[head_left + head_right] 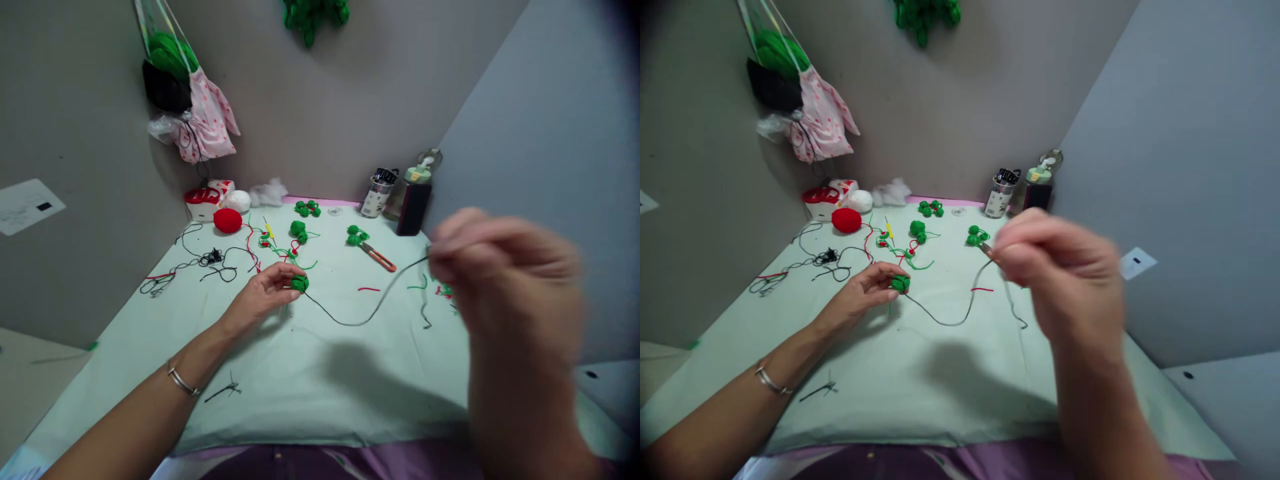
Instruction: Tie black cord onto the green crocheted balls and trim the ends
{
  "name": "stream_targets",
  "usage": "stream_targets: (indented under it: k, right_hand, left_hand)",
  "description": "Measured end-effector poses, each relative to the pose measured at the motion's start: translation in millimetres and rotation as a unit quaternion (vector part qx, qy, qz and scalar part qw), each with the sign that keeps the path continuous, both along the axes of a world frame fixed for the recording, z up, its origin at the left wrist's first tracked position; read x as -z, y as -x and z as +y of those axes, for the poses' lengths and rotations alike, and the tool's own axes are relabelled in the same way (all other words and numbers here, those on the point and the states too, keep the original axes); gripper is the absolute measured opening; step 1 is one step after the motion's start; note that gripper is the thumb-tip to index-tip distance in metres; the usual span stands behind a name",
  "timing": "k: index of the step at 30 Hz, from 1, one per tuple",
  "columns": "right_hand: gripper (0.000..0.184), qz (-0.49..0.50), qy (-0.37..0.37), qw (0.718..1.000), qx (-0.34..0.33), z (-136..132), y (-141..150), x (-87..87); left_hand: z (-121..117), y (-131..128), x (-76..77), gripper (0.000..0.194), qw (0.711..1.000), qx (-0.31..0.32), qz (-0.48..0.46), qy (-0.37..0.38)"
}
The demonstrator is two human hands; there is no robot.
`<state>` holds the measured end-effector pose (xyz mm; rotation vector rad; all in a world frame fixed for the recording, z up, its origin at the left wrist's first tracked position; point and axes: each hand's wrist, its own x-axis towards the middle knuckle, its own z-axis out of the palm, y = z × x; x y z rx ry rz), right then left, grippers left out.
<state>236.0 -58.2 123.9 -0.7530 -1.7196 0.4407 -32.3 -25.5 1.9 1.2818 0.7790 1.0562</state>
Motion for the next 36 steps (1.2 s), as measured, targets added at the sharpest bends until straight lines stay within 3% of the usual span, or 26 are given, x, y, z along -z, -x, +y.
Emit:
stream_targets:
  k: [3,6,11,29,33,36]
  right_hand:
    - [0.006,-0.141,-0.045,0.989,-0.001,4,33,24.6]
    - [0.010,-0.277,-0.095,0.955,0.049,8,44,47.1]
    - [0.017,-0.370,-0.124,0.917,0.087,13,49,66.8]
    - [0.023,-0.402,-0.103,0.906,0.084,9,55,74.5]
    - [0.020,-0.362,-0.067,0.928,0.056,12,56,74.5]
    - [0.015,-0.298,0.017,0.954,0.005,18,54,73.3]
  left_hand:
    - [-1,0,-0.7,0.024,1.000,0.004,0.004,-0.002]
    - [-1,0,0.0,0.029,1.000,0.011,-0.011,0.000]
    - [-1,-1,0.0,0.029,1.000,0.007,-0.015,0.004]
    - [-3,-1,-5.0,0.026,1.000,-0.010,0.005,-0.011]
    - [-3,-2,-6.2,0.027,1.000,-0.012,0.007,-0.002]
    - [-4,-2,-6.1,0.026,1.000,-0.006,0.005,0.008]
